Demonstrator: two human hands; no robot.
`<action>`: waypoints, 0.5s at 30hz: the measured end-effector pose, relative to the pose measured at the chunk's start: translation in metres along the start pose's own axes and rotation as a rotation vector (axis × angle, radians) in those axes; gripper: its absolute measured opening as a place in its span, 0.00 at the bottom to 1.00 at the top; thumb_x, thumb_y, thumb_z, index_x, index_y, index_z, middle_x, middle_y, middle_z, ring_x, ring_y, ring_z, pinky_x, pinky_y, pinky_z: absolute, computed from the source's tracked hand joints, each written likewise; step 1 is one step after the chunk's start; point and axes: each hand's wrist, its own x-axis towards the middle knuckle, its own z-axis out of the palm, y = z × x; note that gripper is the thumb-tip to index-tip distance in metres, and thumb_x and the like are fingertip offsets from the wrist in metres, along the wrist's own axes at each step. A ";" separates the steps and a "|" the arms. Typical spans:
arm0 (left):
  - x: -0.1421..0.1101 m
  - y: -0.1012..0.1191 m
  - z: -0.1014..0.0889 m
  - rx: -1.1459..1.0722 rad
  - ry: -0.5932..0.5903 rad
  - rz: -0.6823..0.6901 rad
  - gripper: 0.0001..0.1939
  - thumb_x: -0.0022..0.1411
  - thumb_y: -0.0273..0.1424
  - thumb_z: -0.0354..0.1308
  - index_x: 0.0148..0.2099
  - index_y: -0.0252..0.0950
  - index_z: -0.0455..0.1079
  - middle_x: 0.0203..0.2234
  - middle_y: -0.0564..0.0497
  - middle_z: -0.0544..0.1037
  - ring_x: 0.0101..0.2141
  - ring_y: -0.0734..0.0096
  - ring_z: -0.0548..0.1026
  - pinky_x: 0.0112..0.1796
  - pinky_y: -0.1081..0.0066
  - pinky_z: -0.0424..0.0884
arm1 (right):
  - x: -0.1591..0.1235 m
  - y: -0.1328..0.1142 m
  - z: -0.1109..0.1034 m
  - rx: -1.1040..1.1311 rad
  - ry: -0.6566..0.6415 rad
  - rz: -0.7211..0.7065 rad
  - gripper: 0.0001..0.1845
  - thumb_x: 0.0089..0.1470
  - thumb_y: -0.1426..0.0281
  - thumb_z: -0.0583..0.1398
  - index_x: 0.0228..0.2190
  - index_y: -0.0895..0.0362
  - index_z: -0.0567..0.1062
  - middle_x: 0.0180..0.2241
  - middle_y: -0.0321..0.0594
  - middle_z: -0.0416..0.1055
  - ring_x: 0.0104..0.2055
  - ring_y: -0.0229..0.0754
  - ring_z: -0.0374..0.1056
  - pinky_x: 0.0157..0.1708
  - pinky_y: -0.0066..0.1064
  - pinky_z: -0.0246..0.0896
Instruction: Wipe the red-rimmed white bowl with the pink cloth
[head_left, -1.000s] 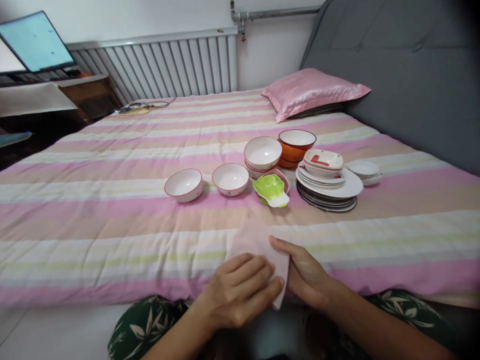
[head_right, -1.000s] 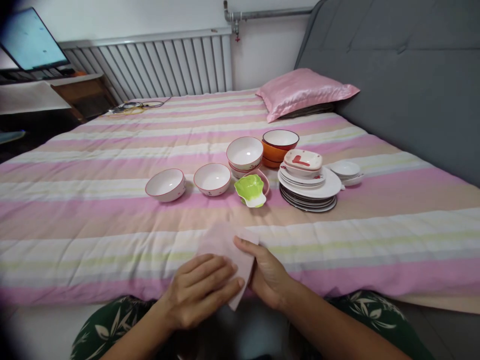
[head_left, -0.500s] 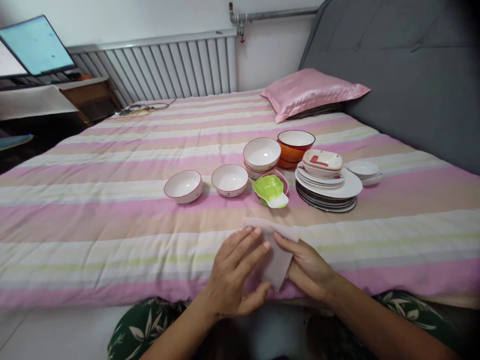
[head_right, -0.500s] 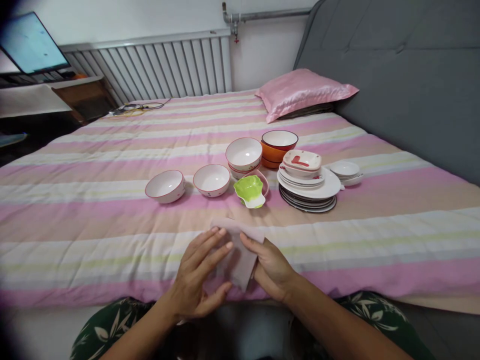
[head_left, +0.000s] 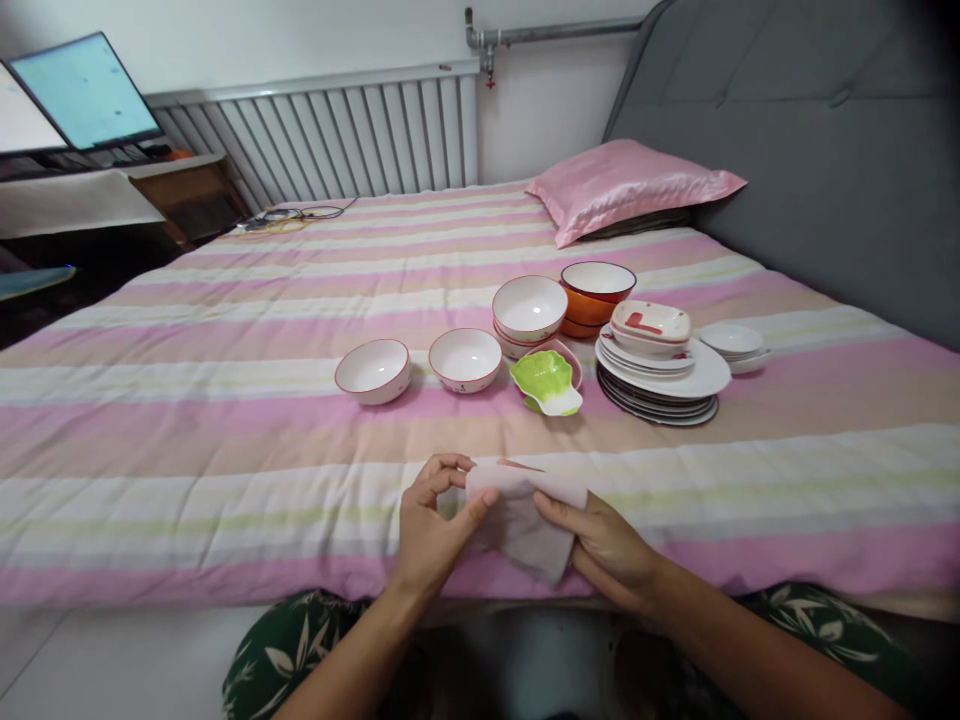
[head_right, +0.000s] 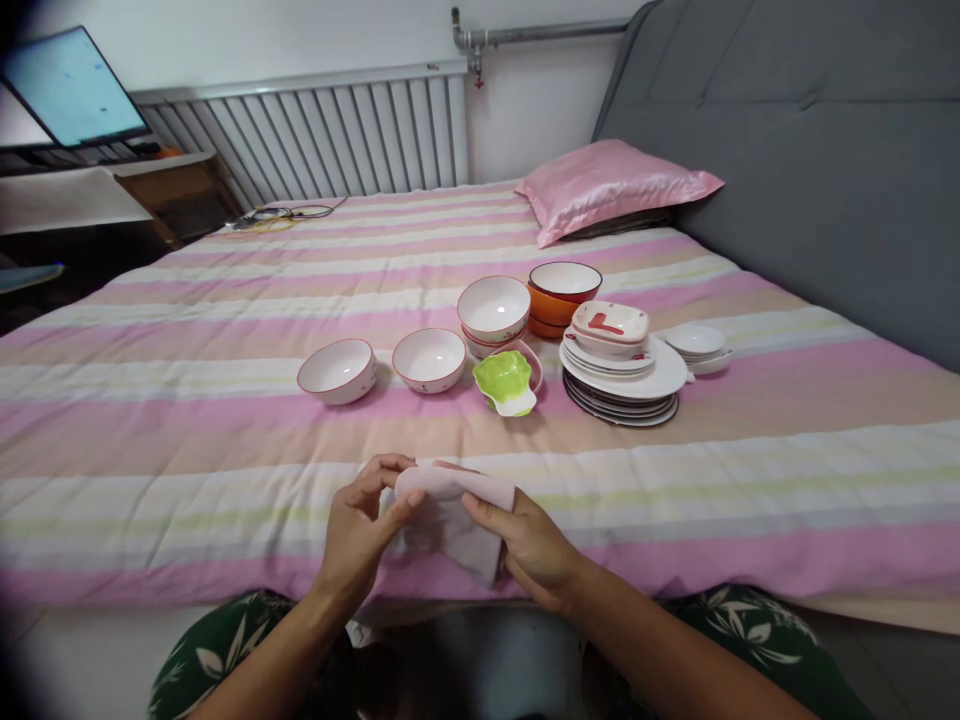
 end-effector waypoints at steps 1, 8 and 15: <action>0.000 0.001 0.000 -0.022 -0.018 -0.033 0.10 0.50 0.36 0.65 0.26 0.34 0.74 0.34 0.46 0.72 0.40 0.63 0.71 0.44 0.67 0.64 | 0.000 0.000 0.000 -0.010 -0.007 -0.007 0.21 0.53 0.68 0.62 0.50 0.51 0.71 0.49 0.40 0.72 0.51 0.44 0.67 0.53 0.39 0.57; -0.002 0.007 0.000 -0.245 -0.131 -0.253 0.10 0.52 0.37 0.63 0.31 0.36 0.79 0.47 0.43 0.75 0.47 0.56 0.70 0.44 0.68 0.67 | 0.001 0.003 -0.003 -0.041 -0.004 0.011 0.21 0.53 0.67 0.62 0.50 0.51 0.71 0.48 0.41 0.72 0.50 0.44 0.67 0.54 0.40 0.56; -0.003 0.004 0.005 -0.391 -0.007 -0.311 0.07 0.47 0.33 0.68 0.29 0.36 0.79 0.30 0.49 0.80 0.32 0.69 0.74 0.34 0.74 0.69 | 0.002 0.004 -0.003 -0.087 0.068 0.022 0.19 0.49 0.64 0.65 0.44 0.54 0.76 0.45 0.43 0.75 0.48 0.47 0.69 0.53 0.42 0.57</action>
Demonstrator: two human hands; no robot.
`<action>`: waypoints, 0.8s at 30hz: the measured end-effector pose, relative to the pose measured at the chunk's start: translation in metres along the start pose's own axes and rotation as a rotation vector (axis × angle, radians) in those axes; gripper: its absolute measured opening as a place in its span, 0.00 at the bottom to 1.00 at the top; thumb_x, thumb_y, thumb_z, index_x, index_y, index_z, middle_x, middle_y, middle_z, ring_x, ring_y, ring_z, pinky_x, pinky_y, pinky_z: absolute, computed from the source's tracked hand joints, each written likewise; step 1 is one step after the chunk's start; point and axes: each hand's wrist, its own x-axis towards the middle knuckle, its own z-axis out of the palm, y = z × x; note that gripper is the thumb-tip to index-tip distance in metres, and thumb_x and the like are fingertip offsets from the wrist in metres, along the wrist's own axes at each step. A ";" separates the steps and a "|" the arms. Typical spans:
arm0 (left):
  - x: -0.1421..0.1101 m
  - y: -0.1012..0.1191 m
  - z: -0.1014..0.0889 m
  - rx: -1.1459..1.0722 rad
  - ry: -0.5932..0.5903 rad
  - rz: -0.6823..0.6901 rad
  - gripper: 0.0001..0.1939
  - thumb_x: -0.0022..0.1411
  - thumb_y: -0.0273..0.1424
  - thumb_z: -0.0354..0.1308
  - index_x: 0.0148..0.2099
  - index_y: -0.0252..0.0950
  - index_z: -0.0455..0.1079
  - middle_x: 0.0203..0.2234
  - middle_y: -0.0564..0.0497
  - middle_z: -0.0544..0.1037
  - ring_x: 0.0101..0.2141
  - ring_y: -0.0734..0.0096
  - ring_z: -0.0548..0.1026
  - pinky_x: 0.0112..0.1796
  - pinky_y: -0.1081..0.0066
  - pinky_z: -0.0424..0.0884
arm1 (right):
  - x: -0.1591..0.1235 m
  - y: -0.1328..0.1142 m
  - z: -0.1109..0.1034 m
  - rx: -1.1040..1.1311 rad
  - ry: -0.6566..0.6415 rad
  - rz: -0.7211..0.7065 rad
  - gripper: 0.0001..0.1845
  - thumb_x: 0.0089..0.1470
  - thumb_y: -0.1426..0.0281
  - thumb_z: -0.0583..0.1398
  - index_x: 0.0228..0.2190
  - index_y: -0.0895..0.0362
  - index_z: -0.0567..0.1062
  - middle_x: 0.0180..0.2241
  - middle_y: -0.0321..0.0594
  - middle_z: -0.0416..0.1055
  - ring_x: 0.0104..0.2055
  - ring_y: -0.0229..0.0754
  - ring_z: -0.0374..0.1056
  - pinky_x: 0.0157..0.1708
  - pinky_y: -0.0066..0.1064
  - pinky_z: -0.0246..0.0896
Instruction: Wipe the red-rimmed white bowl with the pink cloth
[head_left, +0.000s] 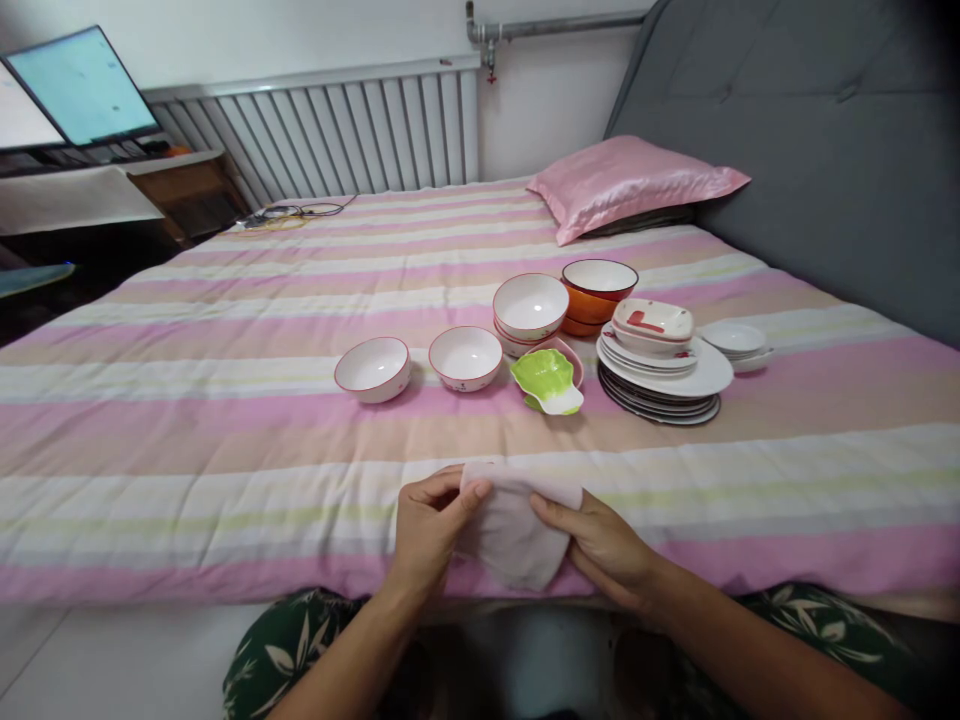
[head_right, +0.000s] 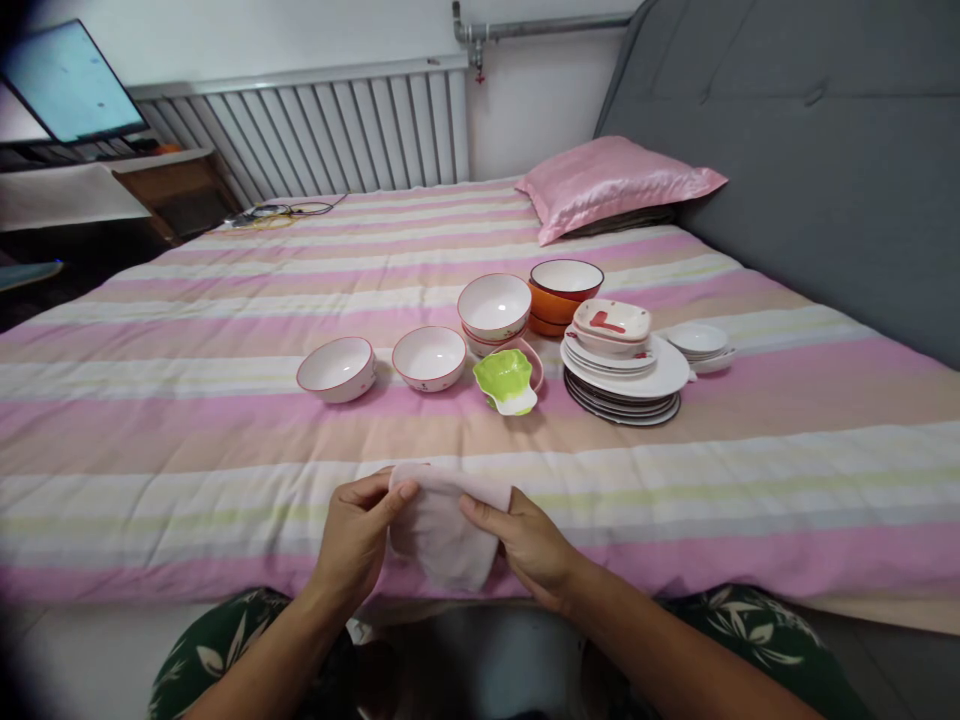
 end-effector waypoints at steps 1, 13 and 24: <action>0.000 0.000 0.001 -0.012 0.028 0.007 0.06 0.45 0.32 0.69 0.28 0.36 0.79 0.27 0.50 0.80 0.30 0.71 0.73 0.32 0.76 0.68 | 0.000 -0.001 0.000 -0.004 0.008 0.001 0.20 0.48 0.63 0.65 0.44 0.54 0.76 0.45 0.43 0.75 0.48 0.47 0.69 0.53 0.42 0.57; 0.000 0.000 0.003 -0.117 0.121 0.007 0.21 0.41 0.28 0.71 0.39 0.37 0.71 0.19 0.59 0.72 0.21 0.81 0.68 0.24 0.80 0.65 | 0.001 -0.001 0.000 -0.028 0.009 0.002 0.20 0.51 0.63 0.63 0.46 0.56 0.74 0.44 0.44 0.75 0.47 0.47 0.69 0.51 0.41 0.59; 0.001 0.004 -0.001 -0.006 -0.126 -0.277 0.14 0.44 0.36 0.69 0.29 0.32 0.72 0.23 0.50 0.76 0.25 0.72 0.72 0.28 0.74 0.68 | 0.001 0.001 -0.003 -0.034 0.056 0.057 0.19 0.51 0.63 0.62 0.45 0.57 0.74 0.40 0.45 0.76 0.42 0.47 0.72 0.46 0.38 0.63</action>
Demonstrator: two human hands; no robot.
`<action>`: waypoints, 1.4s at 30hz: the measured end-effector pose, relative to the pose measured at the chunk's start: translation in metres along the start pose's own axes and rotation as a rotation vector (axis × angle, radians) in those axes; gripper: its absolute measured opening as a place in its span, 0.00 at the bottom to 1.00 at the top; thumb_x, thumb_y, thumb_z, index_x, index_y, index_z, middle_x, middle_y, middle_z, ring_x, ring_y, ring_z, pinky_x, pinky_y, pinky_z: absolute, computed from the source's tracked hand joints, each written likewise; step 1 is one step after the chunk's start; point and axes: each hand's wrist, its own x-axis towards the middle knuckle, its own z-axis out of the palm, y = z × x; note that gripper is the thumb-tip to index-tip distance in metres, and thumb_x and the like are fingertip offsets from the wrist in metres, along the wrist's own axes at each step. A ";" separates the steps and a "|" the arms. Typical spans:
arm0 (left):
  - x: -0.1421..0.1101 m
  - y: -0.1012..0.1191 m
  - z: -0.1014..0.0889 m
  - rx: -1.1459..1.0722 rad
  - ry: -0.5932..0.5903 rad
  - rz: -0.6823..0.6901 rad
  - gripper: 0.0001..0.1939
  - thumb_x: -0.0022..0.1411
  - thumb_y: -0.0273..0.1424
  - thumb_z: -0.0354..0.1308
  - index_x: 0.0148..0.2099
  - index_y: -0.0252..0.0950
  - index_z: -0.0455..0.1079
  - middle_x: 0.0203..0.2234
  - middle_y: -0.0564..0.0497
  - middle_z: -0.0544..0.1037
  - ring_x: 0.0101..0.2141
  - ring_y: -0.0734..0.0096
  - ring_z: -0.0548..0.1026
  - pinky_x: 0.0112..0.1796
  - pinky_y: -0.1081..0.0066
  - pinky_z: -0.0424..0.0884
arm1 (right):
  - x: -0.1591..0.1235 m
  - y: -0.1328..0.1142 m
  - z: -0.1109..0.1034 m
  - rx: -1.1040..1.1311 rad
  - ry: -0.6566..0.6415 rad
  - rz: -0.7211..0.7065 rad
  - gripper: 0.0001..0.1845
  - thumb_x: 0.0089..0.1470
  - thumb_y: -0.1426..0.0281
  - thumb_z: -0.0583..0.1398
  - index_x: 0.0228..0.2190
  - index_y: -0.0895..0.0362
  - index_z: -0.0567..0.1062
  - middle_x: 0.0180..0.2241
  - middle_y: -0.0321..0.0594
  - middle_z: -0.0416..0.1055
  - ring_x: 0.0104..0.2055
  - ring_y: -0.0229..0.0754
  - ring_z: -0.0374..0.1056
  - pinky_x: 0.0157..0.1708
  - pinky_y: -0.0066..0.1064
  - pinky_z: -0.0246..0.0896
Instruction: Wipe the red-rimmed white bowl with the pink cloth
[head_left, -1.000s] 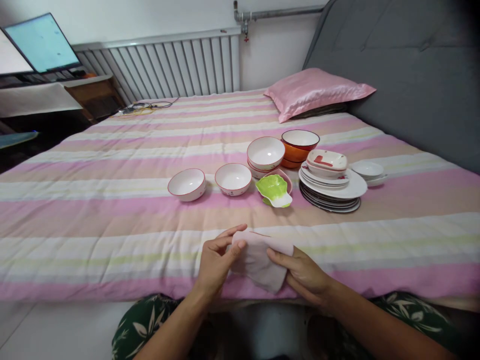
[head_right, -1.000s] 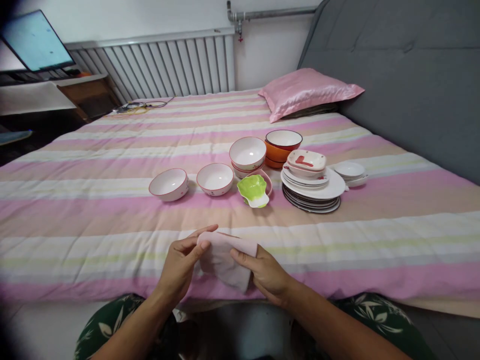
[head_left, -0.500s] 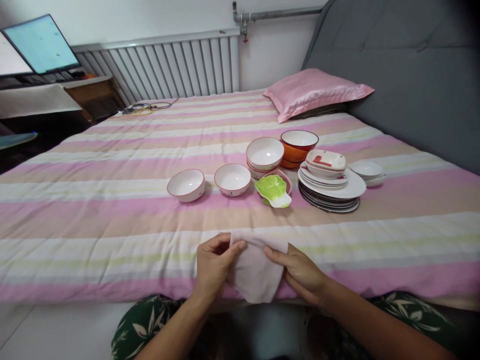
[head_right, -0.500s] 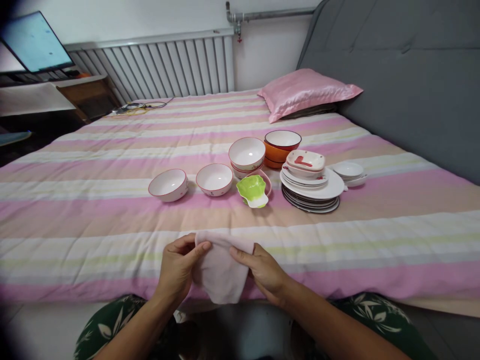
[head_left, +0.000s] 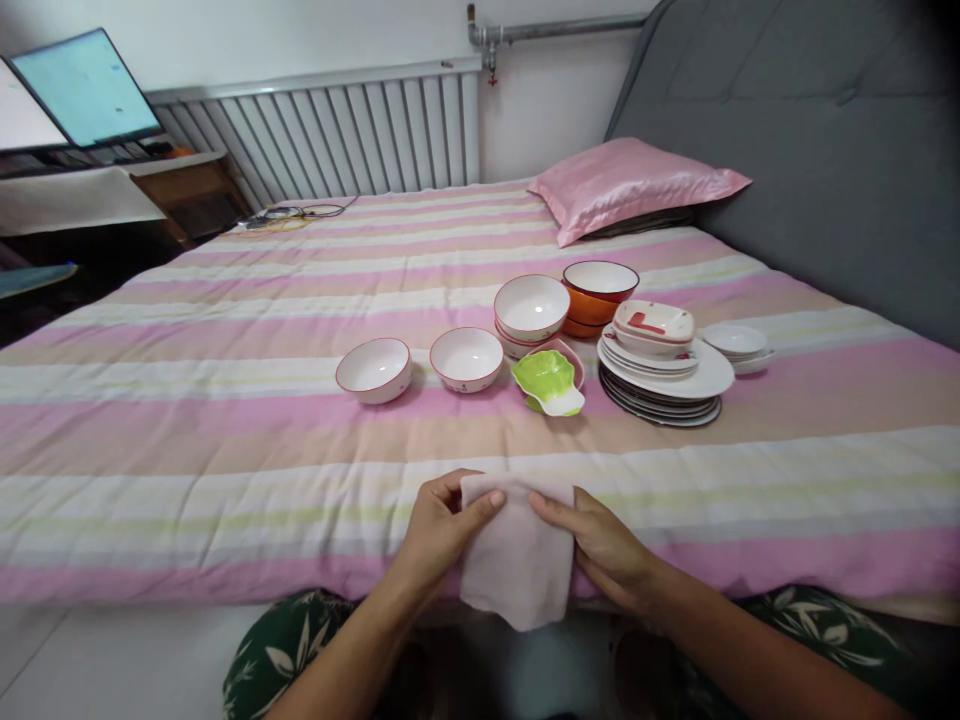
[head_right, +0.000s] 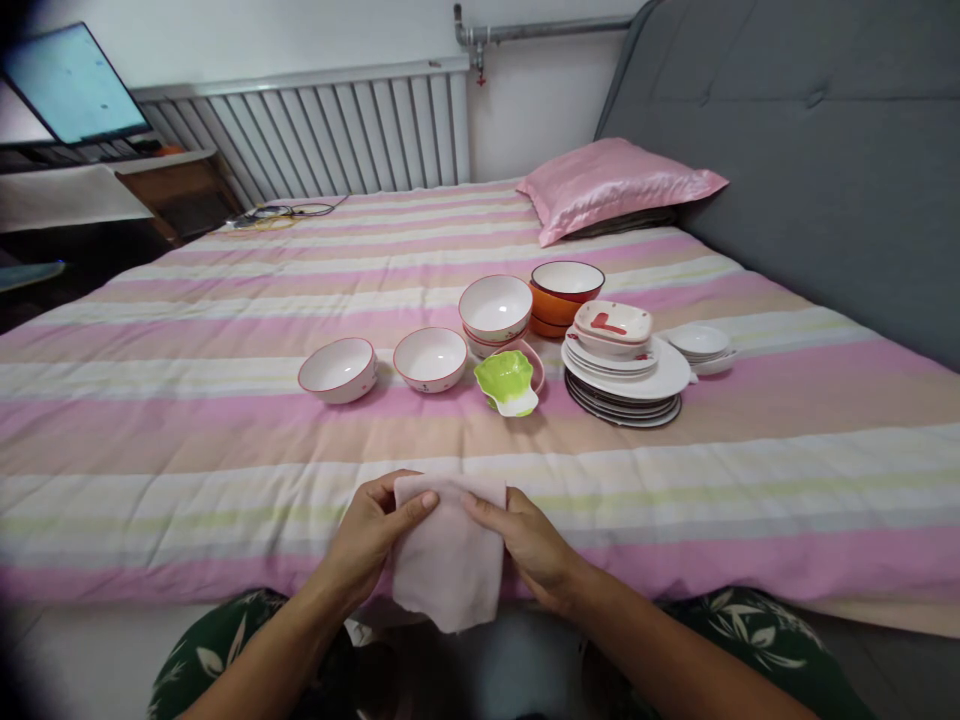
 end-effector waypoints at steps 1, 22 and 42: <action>0.001 -0.001 0.000 -0.011 0.011 -0.003 0.14 0.44 0.36 0.69 0.28 0.32 0.72 0.22 0.51 0.75 0.24 0.73 0.72 0.27 0.74 0.68 | 0.000 0.000 0.000 0.009 -0.015 0.002 0.20 0.51 0.63 0.62 0.45 0.58 0.74 0.40 0.45 0.76 0.42 0.47 0.72 0.45 0.38 0.63; 0.140 0.058 -0.006 -0.335 0.302 -0.201 0.12 0.57 0.32 0.60 0.40 0.31 0.63 0.32 0.43 0.72 0.33 0.64 0.77 0.34 0.67 0.76 | -0.011 -0.051 -0.029 -0.050 0.078 -0.167 0.23 0.41 0.65 0.69 0.42 0.57 0.76 0.41 0.43 0.76 0.44 0.48 0.71 0.47 0.41 0.64; 0.050 0.029 -0.006 -0.111 0.329 0.011 0.15 0.43 0.23 0.55 0.38 0.33 0.66 0.26 0.51 0.71 0.23 0.73 0.70 0.25 0.72 0.74 | 0.001 -0.056 -0.049 -0.220 0.545 -0.563 0.20 0.45 0.61 0.65 0.40 0.56 0.77 0.44 0.43 0.75 0.49 0.53 0.68 0.50 0.46 0.61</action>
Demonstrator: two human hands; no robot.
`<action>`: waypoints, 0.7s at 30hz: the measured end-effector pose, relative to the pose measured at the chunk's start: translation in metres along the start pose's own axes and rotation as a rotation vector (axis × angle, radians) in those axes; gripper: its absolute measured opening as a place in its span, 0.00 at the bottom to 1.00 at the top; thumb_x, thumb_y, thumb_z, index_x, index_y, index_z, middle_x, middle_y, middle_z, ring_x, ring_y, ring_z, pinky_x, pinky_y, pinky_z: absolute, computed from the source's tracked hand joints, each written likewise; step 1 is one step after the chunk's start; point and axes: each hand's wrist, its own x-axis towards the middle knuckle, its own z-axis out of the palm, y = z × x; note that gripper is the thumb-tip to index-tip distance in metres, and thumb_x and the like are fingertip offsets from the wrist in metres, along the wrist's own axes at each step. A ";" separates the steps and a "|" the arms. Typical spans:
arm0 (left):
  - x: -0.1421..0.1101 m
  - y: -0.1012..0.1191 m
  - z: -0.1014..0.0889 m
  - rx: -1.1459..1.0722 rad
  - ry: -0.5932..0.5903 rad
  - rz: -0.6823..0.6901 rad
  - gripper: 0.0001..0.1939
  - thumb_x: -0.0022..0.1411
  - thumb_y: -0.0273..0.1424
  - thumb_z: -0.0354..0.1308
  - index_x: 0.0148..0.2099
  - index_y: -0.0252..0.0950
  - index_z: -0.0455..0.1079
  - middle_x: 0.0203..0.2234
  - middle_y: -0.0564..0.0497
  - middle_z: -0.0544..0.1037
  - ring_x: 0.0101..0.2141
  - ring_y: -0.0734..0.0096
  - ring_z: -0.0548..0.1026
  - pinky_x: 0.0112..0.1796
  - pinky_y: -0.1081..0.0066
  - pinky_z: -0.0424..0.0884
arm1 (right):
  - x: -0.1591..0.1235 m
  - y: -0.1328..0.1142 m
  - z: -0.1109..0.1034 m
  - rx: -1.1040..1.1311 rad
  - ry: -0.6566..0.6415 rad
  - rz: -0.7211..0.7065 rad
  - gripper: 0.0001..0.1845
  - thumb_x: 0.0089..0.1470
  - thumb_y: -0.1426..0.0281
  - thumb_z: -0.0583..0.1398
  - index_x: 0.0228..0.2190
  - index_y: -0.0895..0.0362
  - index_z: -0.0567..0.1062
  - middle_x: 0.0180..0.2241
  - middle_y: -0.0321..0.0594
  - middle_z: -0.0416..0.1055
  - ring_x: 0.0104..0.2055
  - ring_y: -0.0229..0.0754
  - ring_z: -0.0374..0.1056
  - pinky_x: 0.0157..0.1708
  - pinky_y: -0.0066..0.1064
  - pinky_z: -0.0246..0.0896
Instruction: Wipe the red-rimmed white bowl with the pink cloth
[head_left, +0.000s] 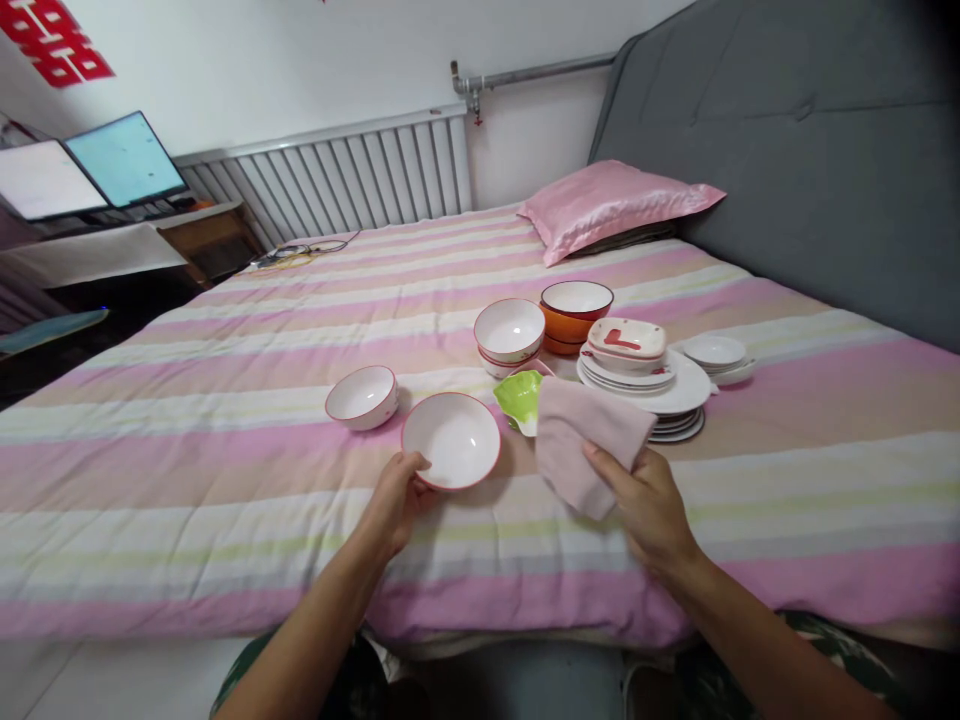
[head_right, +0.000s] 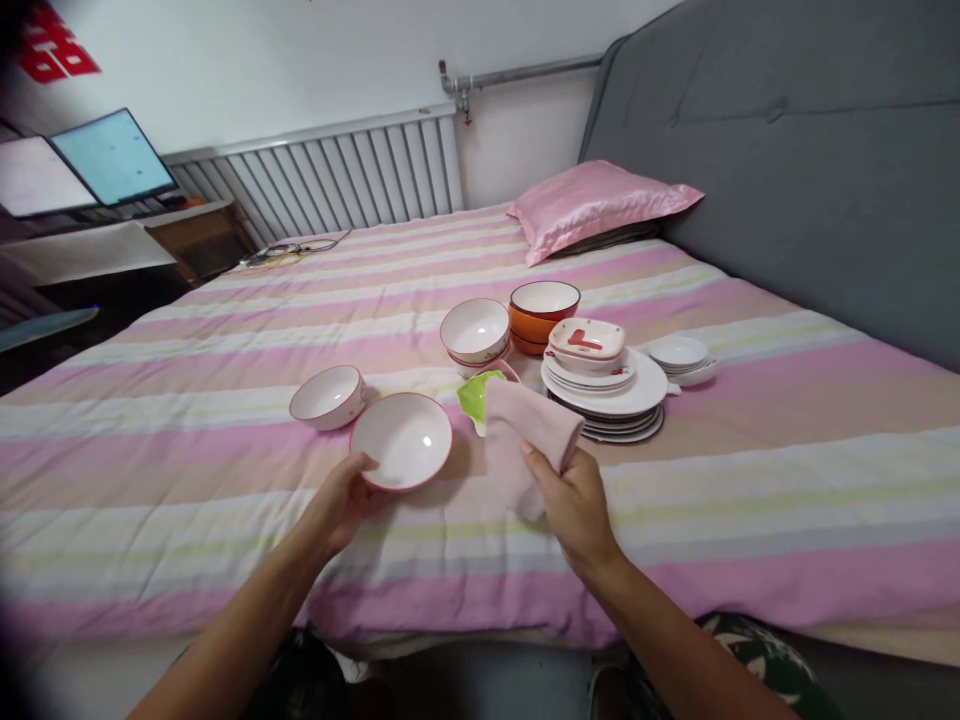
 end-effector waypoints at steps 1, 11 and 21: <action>-0.004 -0.007 -0.002 0.023 0.012 0.021 0.16 0.43 0.24 0.56 0.38 0.33 0.65 0.27 0.52 0.71 0.24 0.74 0.70 0.25 0.72 0.73 | -0.001 0.004 0.001 -0.069 0.045 -0.074 0.20 0.46 0.60 0.65 0.40 0.56 0.77 0.44 0.43 0.75 0.50 0.53 0.67 0.51 0.45 0.60; -0.029 -0.041 -0.014 0.098 -0.157 0.156 0.26 0.45 0.35 0.66 0.47 0.32 0.67 0.42 0.42 0.76 0.41 0.59 0.74 0.38 0.69 0.70 | -0.032 0.019 0.017 -0.561 0.021 -0.380 0.28 0.55 0.61 0.56 0.56 0.51 0.63 0.56 0.41 0.63 0.60 0.52 0.55 0.60 0.43 0.46; -0.034 -0.056 -0.006 0.248 -0.279 0.309 0.31 0.54 0.45 0.59 0.55 0.32 0.62 0.47 0.41 0.74 0.47 0.55 0.71 0.45 0.62 0.68 | -0.052 0.051 0.038 -0.958 -0.677 -0.904 0.34 0.52 0.78 0.50 0.61 0.63 0.52 0.60 0.50 0.56 0.63 0.48 0.51 0.59 0.50 0.49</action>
